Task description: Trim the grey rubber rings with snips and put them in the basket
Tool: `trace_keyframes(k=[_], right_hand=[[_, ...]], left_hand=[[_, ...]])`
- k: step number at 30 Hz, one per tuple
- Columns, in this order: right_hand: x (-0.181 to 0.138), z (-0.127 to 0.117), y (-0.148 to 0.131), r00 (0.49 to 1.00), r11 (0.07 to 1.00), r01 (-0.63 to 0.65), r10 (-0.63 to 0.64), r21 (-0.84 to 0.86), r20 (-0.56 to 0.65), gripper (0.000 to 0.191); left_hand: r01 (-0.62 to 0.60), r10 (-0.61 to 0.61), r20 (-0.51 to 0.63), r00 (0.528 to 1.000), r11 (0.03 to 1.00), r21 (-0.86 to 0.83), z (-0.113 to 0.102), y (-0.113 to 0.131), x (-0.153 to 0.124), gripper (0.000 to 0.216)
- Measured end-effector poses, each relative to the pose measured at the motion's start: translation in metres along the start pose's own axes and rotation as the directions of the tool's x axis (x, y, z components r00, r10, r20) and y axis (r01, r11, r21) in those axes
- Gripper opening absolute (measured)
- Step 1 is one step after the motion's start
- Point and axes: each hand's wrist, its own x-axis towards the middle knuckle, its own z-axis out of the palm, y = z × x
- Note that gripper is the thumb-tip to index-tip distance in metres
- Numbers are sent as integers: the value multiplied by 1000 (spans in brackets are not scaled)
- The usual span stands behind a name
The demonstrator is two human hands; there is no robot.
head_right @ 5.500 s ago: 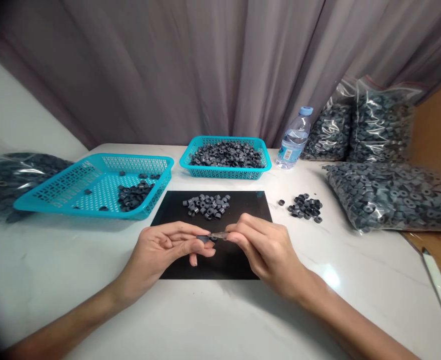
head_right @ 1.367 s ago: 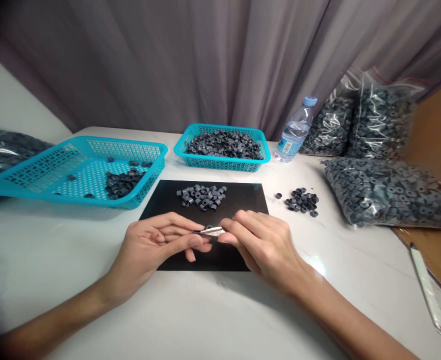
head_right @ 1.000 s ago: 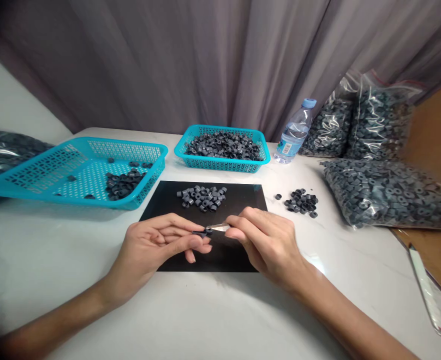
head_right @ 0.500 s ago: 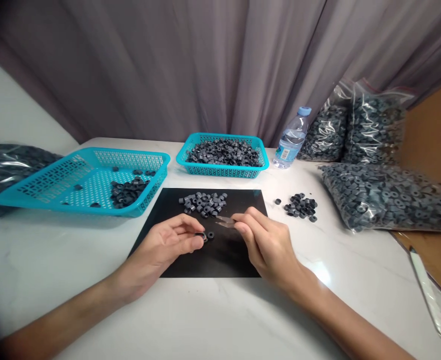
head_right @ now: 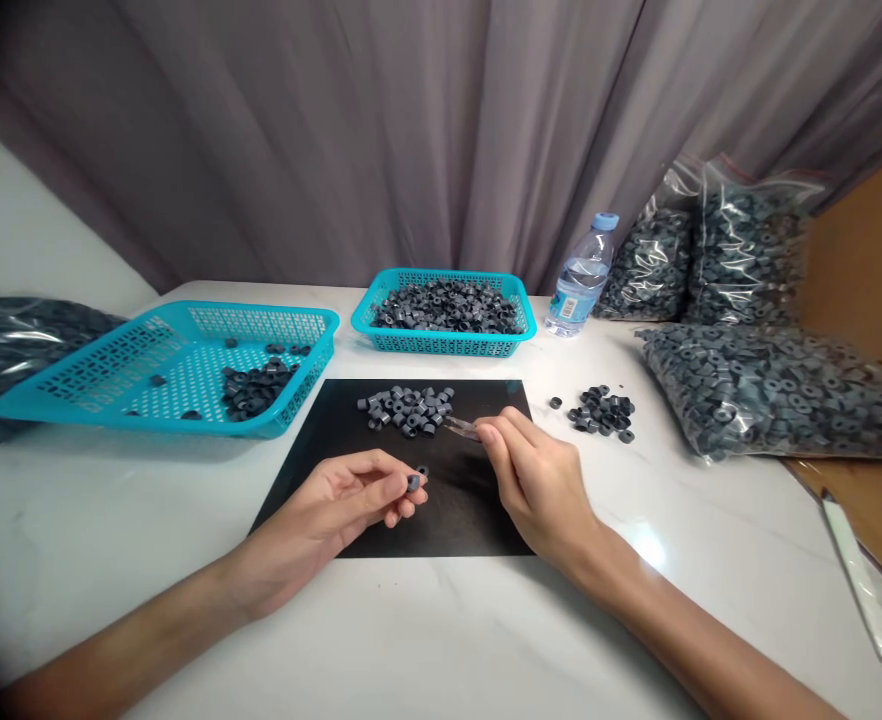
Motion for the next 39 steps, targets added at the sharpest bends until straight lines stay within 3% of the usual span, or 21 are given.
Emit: trace_keyframes(k=[10, 39], right_hand=[[0, 2, 2, 999, 998, 30, -29, -55, 16, 23], [-2, 1, -3, 999, 998, 35, -33, -47, 42, 22]], left_hand=[[129, -127, 20, 992, 987, -92, 1, 2, -2, 20], [96, -90, 46, 995, 979, -178, 0, 3, -2, 25]])
